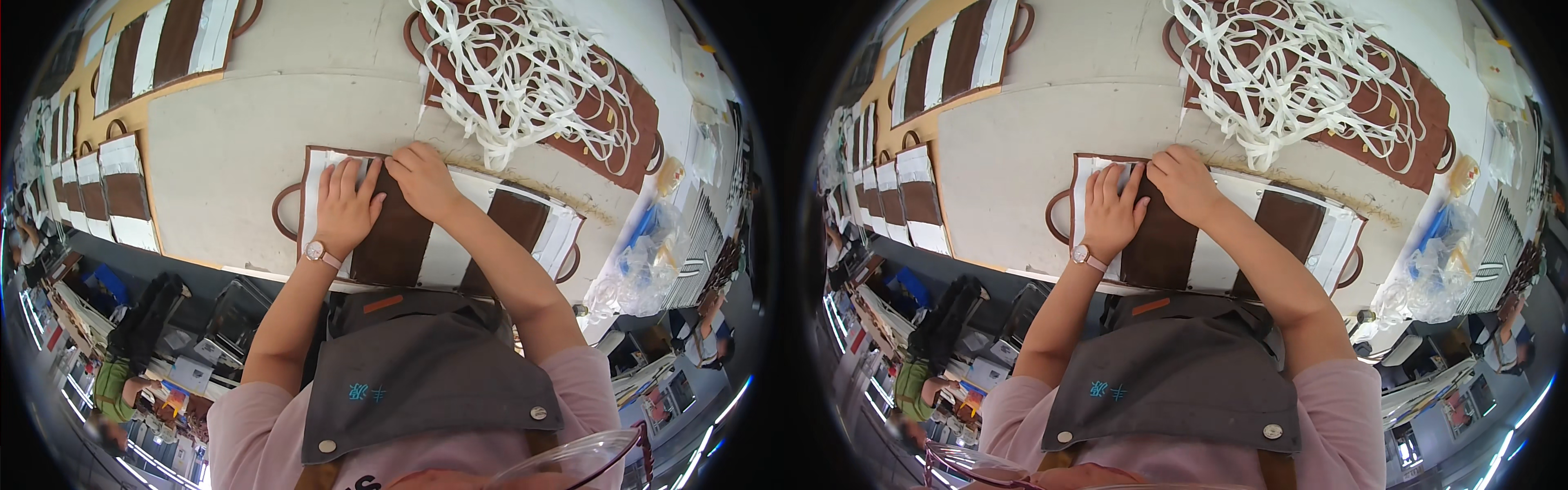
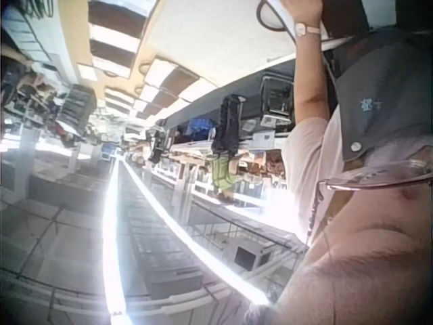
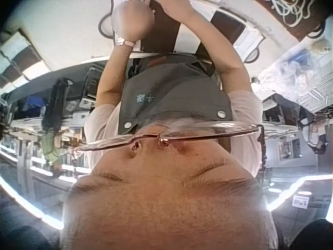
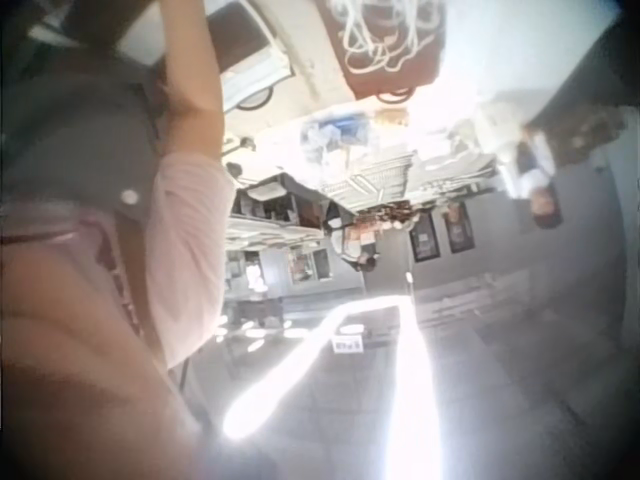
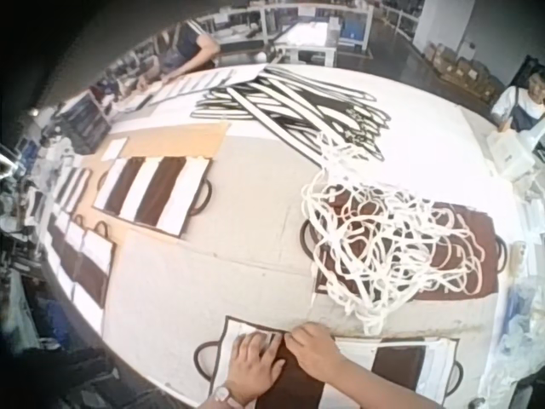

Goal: The person assembles striped tote bags by hand at a workbench. They thread white straps through the bag's top edge, trim excess strap with scissors, and press the straps flat. The person repeats this process on multiple bags, moving finished units aside.

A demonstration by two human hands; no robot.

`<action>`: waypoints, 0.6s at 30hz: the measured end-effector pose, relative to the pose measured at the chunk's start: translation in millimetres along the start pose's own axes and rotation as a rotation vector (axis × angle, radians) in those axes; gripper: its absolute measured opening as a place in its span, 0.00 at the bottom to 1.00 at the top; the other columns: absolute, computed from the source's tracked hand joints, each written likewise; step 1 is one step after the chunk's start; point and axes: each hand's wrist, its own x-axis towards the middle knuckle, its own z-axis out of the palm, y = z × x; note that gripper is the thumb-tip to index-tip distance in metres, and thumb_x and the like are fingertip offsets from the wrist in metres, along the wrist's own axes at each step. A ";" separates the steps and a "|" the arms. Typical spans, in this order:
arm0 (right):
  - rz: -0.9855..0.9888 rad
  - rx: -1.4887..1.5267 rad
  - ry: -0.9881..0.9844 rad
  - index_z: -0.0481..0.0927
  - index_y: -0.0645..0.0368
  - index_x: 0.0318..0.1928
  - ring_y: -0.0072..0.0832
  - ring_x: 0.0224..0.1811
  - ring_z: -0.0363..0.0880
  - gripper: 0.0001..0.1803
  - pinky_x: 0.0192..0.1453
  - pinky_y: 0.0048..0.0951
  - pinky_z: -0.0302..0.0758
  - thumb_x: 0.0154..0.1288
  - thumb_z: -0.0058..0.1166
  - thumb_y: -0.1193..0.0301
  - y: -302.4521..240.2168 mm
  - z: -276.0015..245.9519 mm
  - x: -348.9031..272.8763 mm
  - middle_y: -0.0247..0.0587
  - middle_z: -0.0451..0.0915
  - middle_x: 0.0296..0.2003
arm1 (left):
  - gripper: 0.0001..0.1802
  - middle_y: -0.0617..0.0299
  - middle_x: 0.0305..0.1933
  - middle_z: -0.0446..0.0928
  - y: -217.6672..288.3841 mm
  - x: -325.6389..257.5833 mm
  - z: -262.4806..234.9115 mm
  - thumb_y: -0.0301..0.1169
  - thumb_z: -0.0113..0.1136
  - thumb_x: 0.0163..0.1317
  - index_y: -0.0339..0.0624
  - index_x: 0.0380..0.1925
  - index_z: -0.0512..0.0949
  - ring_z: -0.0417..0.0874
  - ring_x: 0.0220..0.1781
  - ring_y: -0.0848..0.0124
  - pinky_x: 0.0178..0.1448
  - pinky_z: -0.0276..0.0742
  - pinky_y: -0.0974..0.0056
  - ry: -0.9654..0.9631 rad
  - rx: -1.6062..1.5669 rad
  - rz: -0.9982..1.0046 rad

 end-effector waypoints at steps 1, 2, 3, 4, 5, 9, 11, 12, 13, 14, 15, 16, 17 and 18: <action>-0.008 -0.007 -0.024 0.80 0.62 0.41 0.39 0.45 0.72 0.14 0.53 0.39 0.71 0.51 0.54 0.80 0.2 -0.7 0.7 0.39 0.75 0.39 | 0.30 0.49 0.60 0.67 -0.4 0.5 0.1 0.40 0.61 0.61 0.48 0.64 0.71 0.66 0.65 0.53 0.71 0.59 0.45 0.005 0.004 0.000; 0.003 0.002 -0.004 0.80 0.62 0.42 0.40 0.45 0.72 0.15 0.53 0.39 0.71 0.51 0.54 0.80 0.3 -0.7 1.1 0.39 0.75 0.39 | 0.30 0.50 0.60 0.67 -0.7 0.8 0.6 0.41 0.61 0.61 0.48 0.64 0.71 0.66 0.65 0.54 0.71 0.59 0.45 0.010 0.009 0.000; 0.014 0.010 0.015 0.80 0.62 0.42 0.40 0.45 0.72 0.15 0.53 0.39 0.71 0.51 0.55 0.79 0.3 -0.3 0.9 0.39 0.75 0.39 | 0.30 0.51 0.60 0.67 -0.6 0.7 1.7 0.42 0.61 0.61 0.48 0.63 0.71 0.66 0.65 0.55 0.70 0.59 0.46 0.014 0.012 0.000; 0.025 0.019 0.035 0.80 0.62 0.43 0.40 0.45 0.72 0.15 0.53 0.39 0.71 0.51 0.55 0.79 0.1 0.1 1.0 0.39 0.75 0.39 | 0.30 0.51 0.60 0.67 -0.6 0.7 2.4 0.42 0.61 0.61 0.47 0.63 0.72 0.66 0.65 0.55 0.70 0.59 0.46 0.024 0.006 -0.009; 0.035 0.021 0.046 0.80 0.62 0.43 0.39 0.45 0.72 0.16 0.53 0.39 0.71 0.51 0.55 0.78 -0.7 0.8 1.8 0.39 0.75 0.39 | 0.30 0.51 0.60 0.67 -0.7 0.8 3.0 0.42 0.61 0.61 0.46 0.62 0.72 0.66 0.65 0.55 0.70 0.59 0.46 0.034 0.000 -0.018; 0.012 -0.043 0.026 0.80 0.62 0.45 0.38 0.44 0.72 0.16 0.52 0.38 0.71 0.52 0.55 0.75 -2.3 1.5 1.0 0.38 0.75 0.39 | 0.29 0.50 0.60 0.68 0.0 0.2 5.8 0.41 0.60 0.61 0.44 0.61 0.72 0.67 0.65 0.54 0.70 0.59 0.46 0.051 -0.008 -0.034; -0.032 -0.122 -0.011 0.80 0.61 0.45 0.36 0.44 0.72 0.16 0.52 0.37 0.72 0.54 0.54 0.74 -2.7 1.6 -0.4 0.37 0.75 0.38 | 0.29 0.50 0.60 0.68 0.1 0.8 6.1 0.41 0.60 0.61 0.44 0.61 0.72 0.67 0.65 0.54 0.70 0.59 0.46 0.053 -0.013 -0.032; -0.057 -0.168 -0.029 0.80 0.61 0.45 0.35 0.44 0.71 0.16 0.52 0.37 0.72 0.54 0.54 0.73 -4.1 0.1 0.0 0.36 0.75 0.38 | 0.29 0.50 0.60 0.68 0.1 1.5 6.1 0.41 0.61 0.61 0.44 0.61 0.72 0.67 0.65 0.54 0.70 0.59 0.46 0.055 -0.014 -0.032; -0.082 -0.215 -0.047 0.81 0.61 0.45 0.35 0.44 0.71 0.16 0.52 0.36 0.72 0.55 0.54 0.72 -5.2 -0.9 0.1 0.36 0.75 0.38 | 0.29 0.50 0.59 0.68 -0.1 1.2 7.6 0.40 0.61 0.61 0.45 0.61 0.72 0.68 0.64 0.55 0.70 0.60 0.46 0.075 -0.033 -0.043; -0.091 -0.227 -0.052 0.81 0.60 0.44 0.34 0.44 0.71 0.15 0.52 0.36 0.72 0.55 0.54 0.71 -5.7 -0.7 0.0 0.35 0.75 0.37 | 0.29 0.51 0.59 0.68 -0.4 0.3 10.1 0.40 0.61 0.60 0.45 0.61 0.72 0.68 0.64 0.55 0.69 0.60 0.46 0.094 -0.051 -0.055; -0.100 -0.243 -0.057 0.81 0.60 0.44 0.34 0.44 0.71 0.15 0.52 0.36 0.72 0.55 0.54 0.71 -5.6 -0.5 -0.5 0.35 0.74 0.37 | 0.29 0.51 0.58 0.68 0.3 2.0 10.3 0.40 0.61 0.60 0.45 0.61 0.72 0.68 0.64 0.55 0.69 0.60 0.46 0.116 -0.072 -0.065; -0.108 -0.258 -0.062 0.81 0.60 0.43 0.33 0.44 0.71 0.15 0.51 0.36 0.72 0.55 0.53 0.70 -5.6 -0.7 -0.7 0.35 0.74 0.37 | 0.28 0.50 0.58 0.69 0.4 3.4 9.6 0.39 0.61 0.60 0.45 0.61 0.72 0.68 0.63 0.54 0.69 0.61 0.46 0.100 -0.049 -0.051; -0.112 -0.268 -0.063 0.81 0.59 0.43 0.33 0.44 0.71 0.14 0.51 0.36 0.71 0.56 0.53 0.70 -5.7 -0.9 -0.4 0.35 0.74 0.37 | 0.28 0.50 0.57 0.69 -0.1 4.8 8.2 0.38 0.62 0.60 0.45 0.61 0.73 0.69 0.62 0.53 0.69 0.61 0.46 0.085 -0.025 -0.038; -0.116 -0.276 -0.063 0.81 0.59 0.43 0.33 0.44 0.71 0.14 0.51 0.36 0.71 0.56 0.54 0.70 -6.5 -0.8 -0.1 0.35 0.74 0.37 | 0.28 0.49 0.57 0.69 -0.3 5.8 6.4 0.38 0.62 0.60 0.44 0.61 0.73 0.69 0.61 0.52 0.68 0.62 0.46 0.068 -0.001 -0.024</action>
